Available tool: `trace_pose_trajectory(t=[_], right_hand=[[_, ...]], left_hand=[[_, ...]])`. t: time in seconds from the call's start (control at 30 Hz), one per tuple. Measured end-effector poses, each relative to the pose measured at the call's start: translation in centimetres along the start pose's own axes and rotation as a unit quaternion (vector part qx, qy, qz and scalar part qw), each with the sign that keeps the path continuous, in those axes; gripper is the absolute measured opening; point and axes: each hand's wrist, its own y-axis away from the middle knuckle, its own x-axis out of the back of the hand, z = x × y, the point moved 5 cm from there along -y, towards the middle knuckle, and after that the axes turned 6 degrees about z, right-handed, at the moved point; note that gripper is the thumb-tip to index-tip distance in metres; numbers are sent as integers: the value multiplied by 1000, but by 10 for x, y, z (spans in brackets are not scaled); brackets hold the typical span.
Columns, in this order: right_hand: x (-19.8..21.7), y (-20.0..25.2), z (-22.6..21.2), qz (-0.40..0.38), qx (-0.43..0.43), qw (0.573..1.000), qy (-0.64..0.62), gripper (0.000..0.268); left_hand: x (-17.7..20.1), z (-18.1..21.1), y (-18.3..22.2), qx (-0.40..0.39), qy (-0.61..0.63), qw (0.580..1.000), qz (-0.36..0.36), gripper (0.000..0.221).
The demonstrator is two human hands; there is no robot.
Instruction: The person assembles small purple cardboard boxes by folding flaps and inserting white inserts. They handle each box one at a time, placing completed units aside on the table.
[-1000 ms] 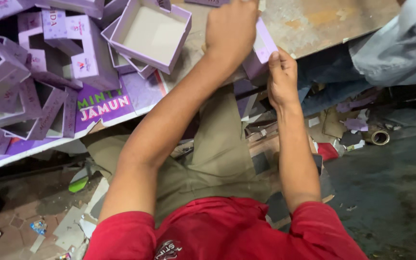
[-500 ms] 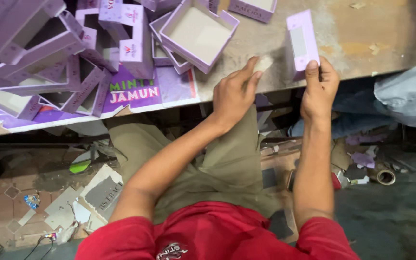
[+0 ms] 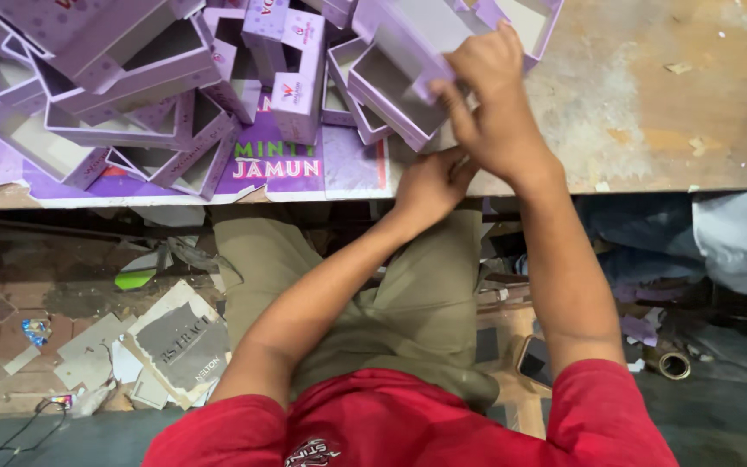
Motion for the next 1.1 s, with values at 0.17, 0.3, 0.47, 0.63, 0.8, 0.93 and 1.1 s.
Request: trace_pose_trajectory(t=[0.17, 0.3, 0.47, 0.63, 0.8, 0.93, 1.1], right_hand=[[-26, -4, -8, -85, 22, 995, 48, 21], [-20, -5, -11, -54, 8, 998, 20, 22], [0, 8, 16, 72, -16, 997, 31, 28], [3, 20, 123, 122, -137, 973, 139, 28], [-19, 51, 170, -58, -145, 952, 265, 17], [2, 91, 149, -104, -226, 946, 206, 17], [36, 116, 147, 39, -211, 966, 146, 22]], left_hand=[[-4, -1, -3, -46, -31, 998, 15, 27], [-4, 0, -3, -41, -46, 998, 20, 28], [9, 13, 1, -31, 10, 998, 45, 35], [9, 10, -1, 18, 20, 1000, -12, 37], [11, 6, -6, -9, 59, 998, 32, 44], [8, 3, -7, 12, 51, 999, 15, 47], [2, 6, -4, 35, 18, 999, -5, 42]])
